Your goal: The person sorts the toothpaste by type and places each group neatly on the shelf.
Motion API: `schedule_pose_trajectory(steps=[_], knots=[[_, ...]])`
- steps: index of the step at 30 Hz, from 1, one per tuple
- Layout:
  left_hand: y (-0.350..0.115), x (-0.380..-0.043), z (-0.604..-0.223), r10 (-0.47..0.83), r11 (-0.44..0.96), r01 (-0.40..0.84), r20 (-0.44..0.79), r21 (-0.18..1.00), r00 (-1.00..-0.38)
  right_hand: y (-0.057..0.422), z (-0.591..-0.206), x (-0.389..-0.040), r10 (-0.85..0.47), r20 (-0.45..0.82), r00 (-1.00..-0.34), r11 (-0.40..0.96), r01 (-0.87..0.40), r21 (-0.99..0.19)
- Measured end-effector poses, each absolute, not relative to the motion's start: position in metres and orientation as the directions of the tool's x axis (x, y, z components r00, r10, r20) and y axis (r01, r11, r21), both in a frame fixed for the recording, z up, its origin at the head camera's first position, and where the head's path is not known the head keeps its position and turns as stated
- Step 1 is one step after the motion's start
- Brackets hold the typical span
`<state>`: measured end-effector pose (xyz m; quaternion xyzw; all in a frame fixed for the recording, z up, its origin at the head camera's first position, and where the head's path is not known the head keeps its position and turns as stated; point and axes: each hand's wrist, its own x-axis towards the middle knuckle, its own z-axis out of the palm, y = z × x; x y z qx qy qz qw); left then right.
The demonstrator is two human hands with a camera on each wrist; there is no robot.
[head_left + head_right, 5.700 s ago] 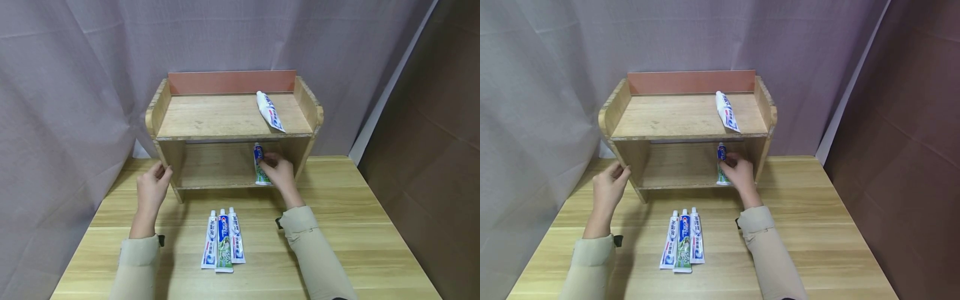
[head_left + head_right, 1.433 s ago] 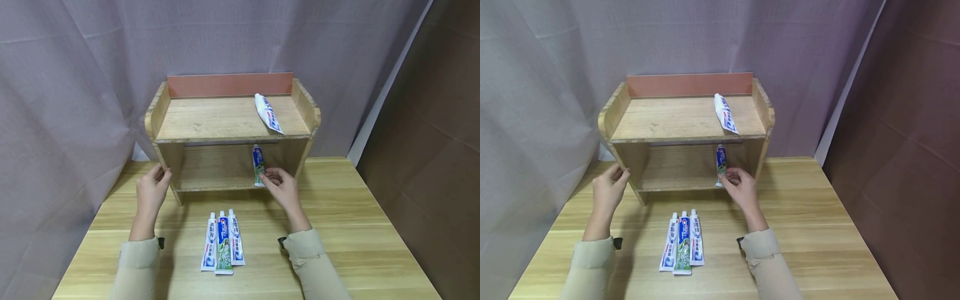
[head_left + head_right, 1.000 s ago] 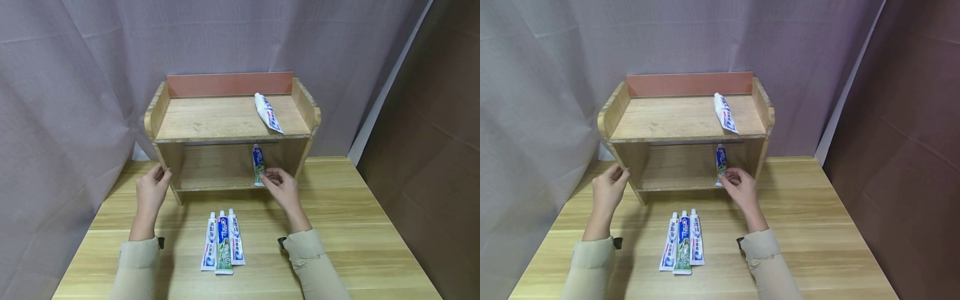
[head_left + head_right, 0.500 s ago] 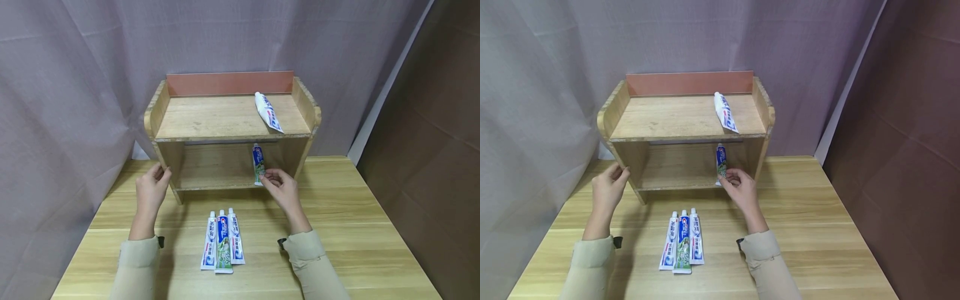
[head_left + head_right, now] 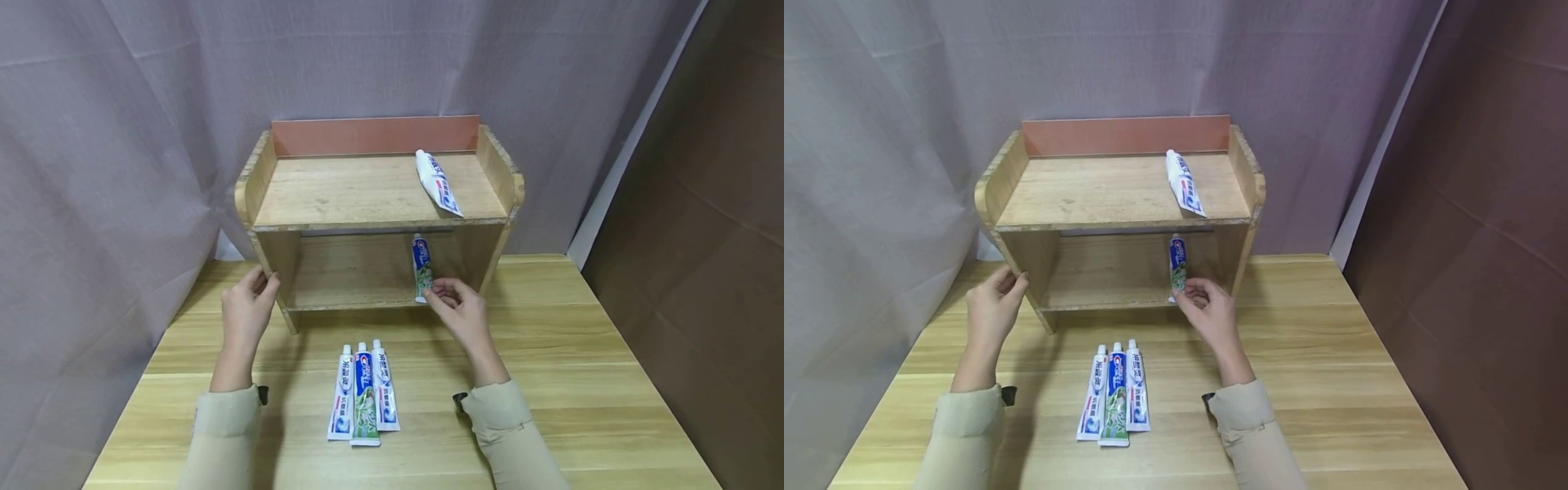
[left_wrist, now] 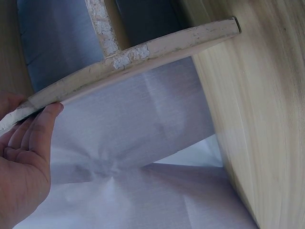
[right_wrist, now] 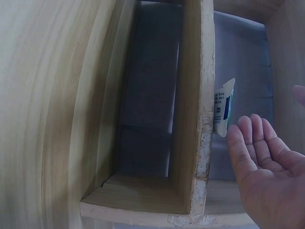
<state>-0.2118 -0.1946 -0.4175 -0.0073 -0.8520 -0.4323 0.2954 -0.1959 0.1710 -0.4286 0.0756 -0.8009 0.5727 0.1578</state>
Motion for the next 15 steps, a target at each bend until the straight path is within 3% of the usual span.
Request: schedule_pose_trajectory(steps=[3, 15], knots=[[-0.195, -0.212, -0.418, -0.246, 0.624, 0.266, 0.507, 0.735, -0.826, 0.166, -0.412, -0.185, 0.052, 0.333, -0.941, 0.340, -0.297, -0.892], [-0.194, -0.212, -0.417, -0.255, 0.617, 0.254, 0.495, 0.745, -0.831, 0.163, -0.414, -0.180, 0.054, 0.340, -0.939, 0.302, -0.310, -0.902]])
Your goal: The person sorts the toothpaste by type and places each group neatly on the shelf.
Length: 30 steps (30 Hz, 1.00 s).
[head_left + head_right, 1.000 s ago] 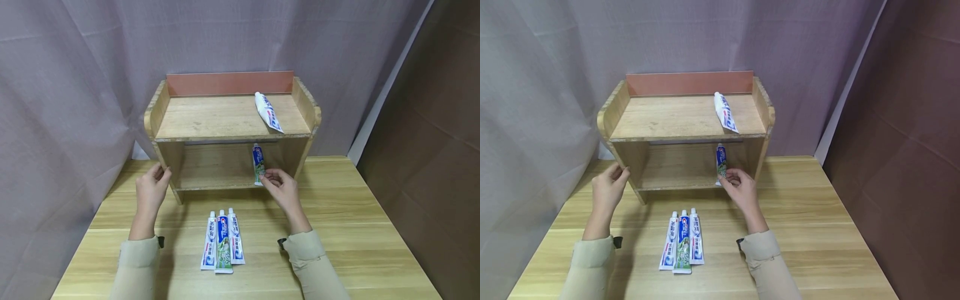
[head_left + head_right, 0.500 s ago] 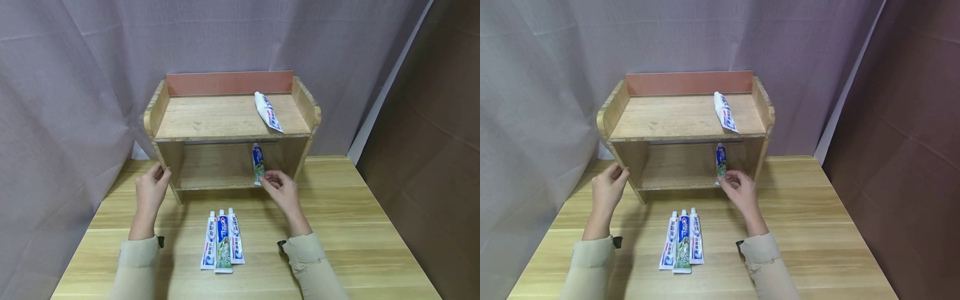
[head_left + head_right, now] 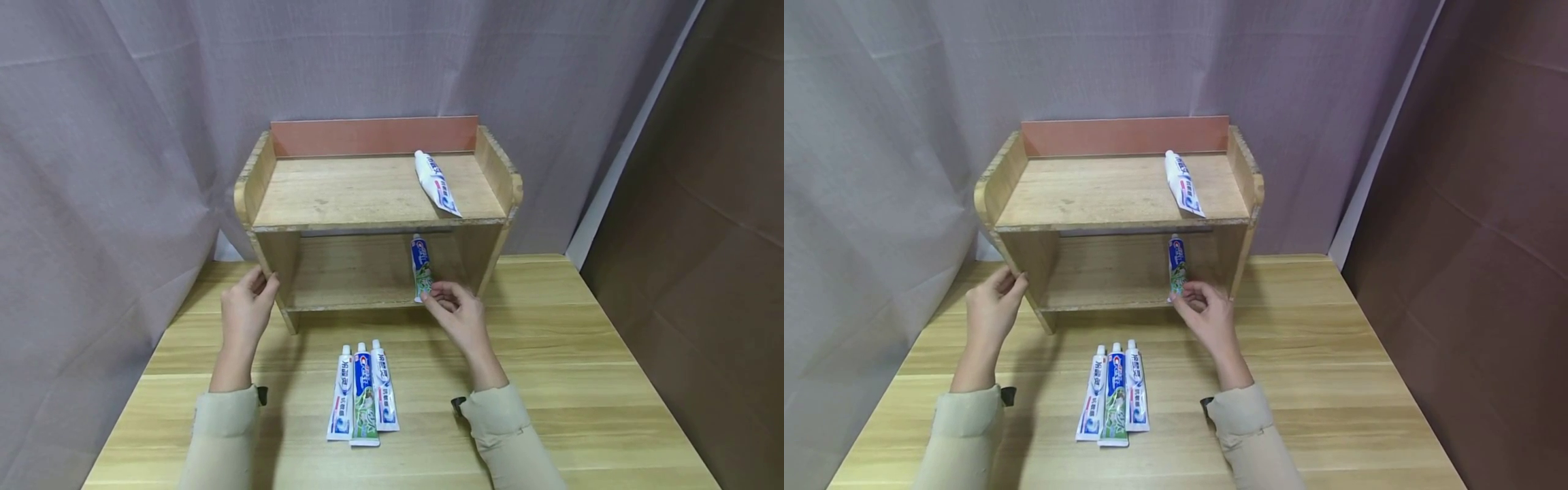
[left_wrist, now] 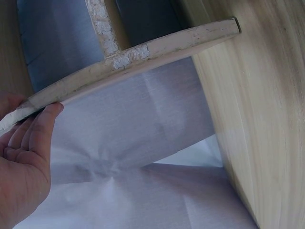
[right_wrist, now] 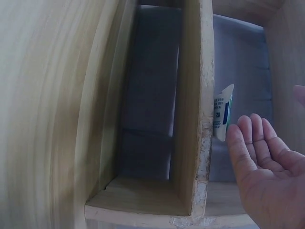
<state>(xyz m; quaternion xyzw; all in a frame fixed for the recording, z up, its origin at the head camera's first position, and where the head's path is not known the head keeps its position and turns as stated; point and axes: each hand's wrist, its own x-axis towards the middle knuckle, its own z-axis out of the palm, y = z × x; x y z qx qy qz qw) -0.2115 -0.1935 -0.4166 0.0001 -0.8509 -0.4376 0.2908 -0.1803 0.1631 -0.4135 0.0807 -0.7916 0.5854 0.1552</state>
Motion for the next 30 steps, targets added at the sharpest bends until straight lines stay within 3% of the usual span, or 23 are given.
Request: schedule_pose_trajectory(steps=[22, 30], knots=[[-0.193, -0.211, -0.416, -0.249, 0.615, 0.260, 0.496, 0.745, -0.832, 0.161, -0.422, -0.172, 0.025, 0.272, -0.962, 0.274, -0.255, -0.927], [-0.193, -0.210, -0.416, -0.252, 0.612, 0.257, 0.493, 0.747, -0.832, 0.164, -0.457, -0.185, 0.031, 0.276, -0.961, 0.237, -0.261, -0.936]])
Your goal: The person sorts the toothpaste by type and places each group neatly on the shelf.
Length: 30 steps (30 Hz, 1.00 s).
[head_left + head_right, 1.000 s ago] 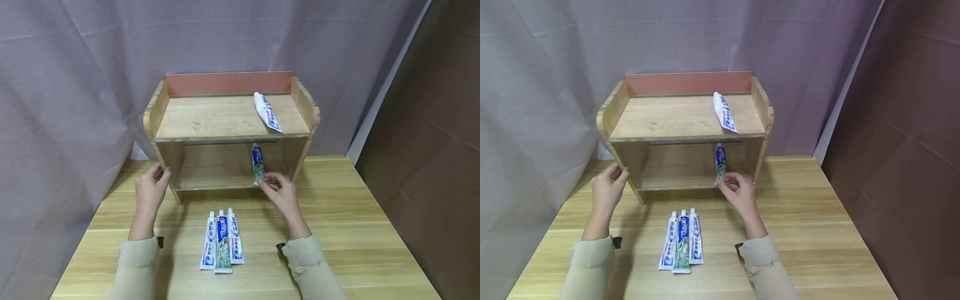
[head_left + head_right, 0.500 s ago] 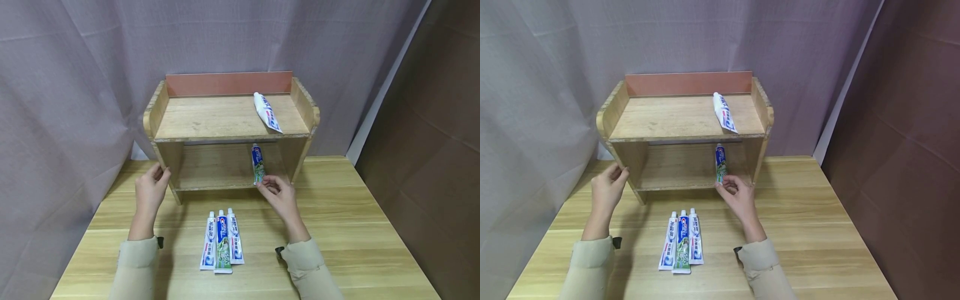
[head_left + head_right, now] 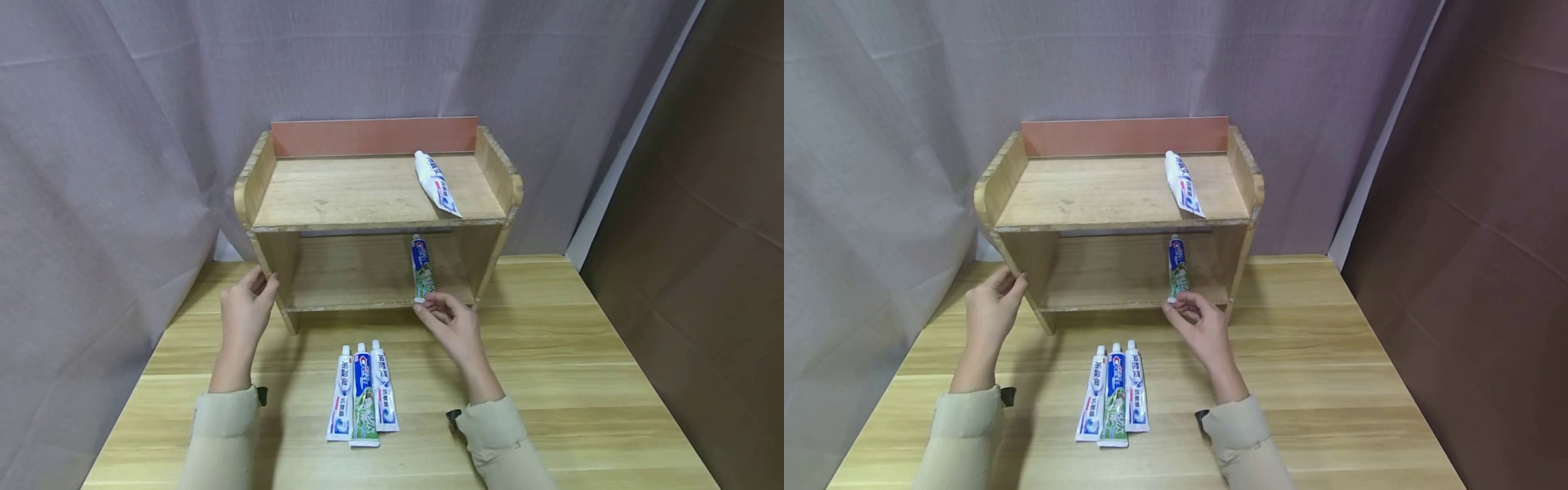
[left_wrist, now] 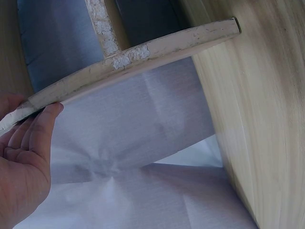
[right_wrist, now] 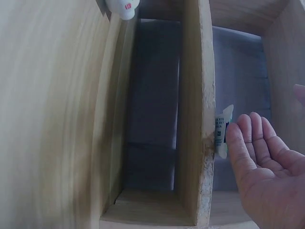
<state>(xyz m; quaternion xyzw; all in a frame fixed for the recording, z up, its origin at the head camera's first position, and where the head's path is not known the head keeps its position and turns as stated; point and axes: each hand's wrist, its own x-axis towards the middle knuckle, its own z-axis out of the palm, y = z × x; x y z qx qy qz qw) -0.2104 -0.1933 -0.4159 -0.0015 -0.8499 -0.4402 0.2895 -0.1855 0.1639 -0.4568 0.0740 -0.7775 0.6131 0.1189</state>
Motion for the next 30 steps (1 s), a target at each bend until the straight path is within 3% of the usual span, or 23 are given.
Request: schedule_pose_trajectory(steps=[7, 30], knots=[[-0.193, -0.211, -0.415, -0.253, 0.613, 0.260, 0.497, 0.746, -0.830, 0.157, -0.466, -0.183, 0.022, 0.285, -0.958, 0.189, -0.276, -0.942], [-0.194, -0.212, -0.418, -0.246, 0.625, 0.268, 0.511, 0.733, -0.824, 0.134, -0.490, -0.180, -0.034, 0.221, -0.975, 0.265, -0.222, -0.938]])
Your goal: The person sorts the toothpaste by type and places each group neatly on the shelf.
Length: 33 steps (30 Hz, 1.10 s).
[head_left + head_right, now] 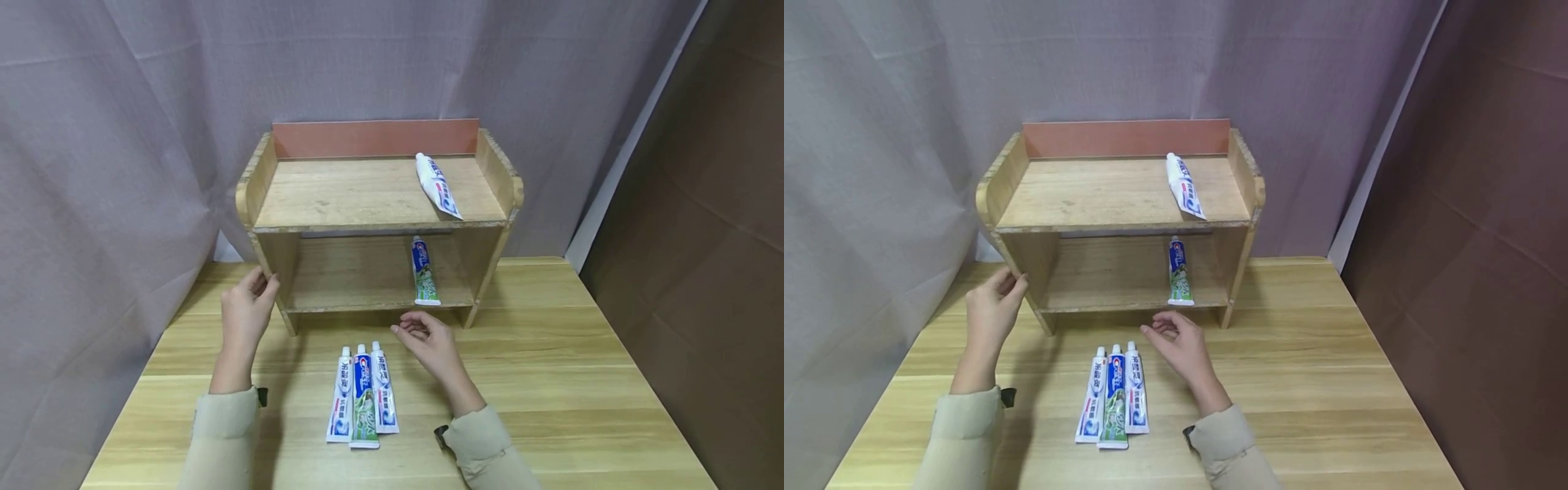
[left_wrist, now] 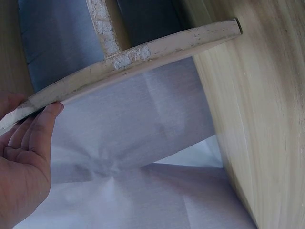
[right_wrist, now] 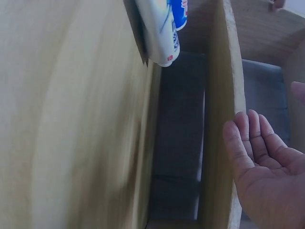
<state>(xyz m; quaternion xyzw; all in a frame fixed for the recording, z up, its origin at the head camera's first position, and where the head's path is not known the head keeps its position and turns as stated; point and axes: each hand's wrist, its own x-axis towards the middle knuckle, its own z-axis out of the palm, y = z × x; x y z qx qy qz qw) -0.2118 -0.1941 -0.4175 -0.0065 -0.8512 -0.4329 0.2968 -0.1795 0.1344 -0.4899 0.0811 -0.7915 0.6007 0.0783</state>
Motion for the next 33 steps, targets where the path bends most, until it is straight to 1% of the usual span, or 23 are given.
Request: schedule_pose_trajectory(steps=[8, 14, 25, 28, 33], knots=[[-0.194, -0.212, -0.418, -0.249, 0.630, 0.278, 0.528, 0.725, -0.812, 0.130, -0.494, -0.180, -0.041, 0.221, -0.974, 0.277, -0.224, -0.934], [-0.195, -0.213, -0.419, -0.246, 0.637, 0.284, 0.538, 0.717, -0.806, 0.128, -0.496, -0.180, -0.082, 0.210, -0.974, 0.297, -0.225, -0.928], [-0.195, -0.213, -0.420, -0.242, 0.636, 0.292, 0.543, 0.715, -0.804, 0.126, -0.503, -0.176, -0.212, 0.091, -0.973, 0.427, -0.176, -0.887], [-0.195, -0.213, -0.420, -0.245, 0.632, 0.289, 0.539, 0.719, -0.806, 0.125, -0.503, -0.175, -0.228, 0.063, -0.972, 0.440, -0.161, -0.883], [-0.195, -0.213, -0.420, -0.252, 0.627, 0.278, 0.528, 0.727, -0.811, 0.125, -0.504, -0.175, -0.255, 0.057, -0.965, 0.444, -0.169, -0.880]])
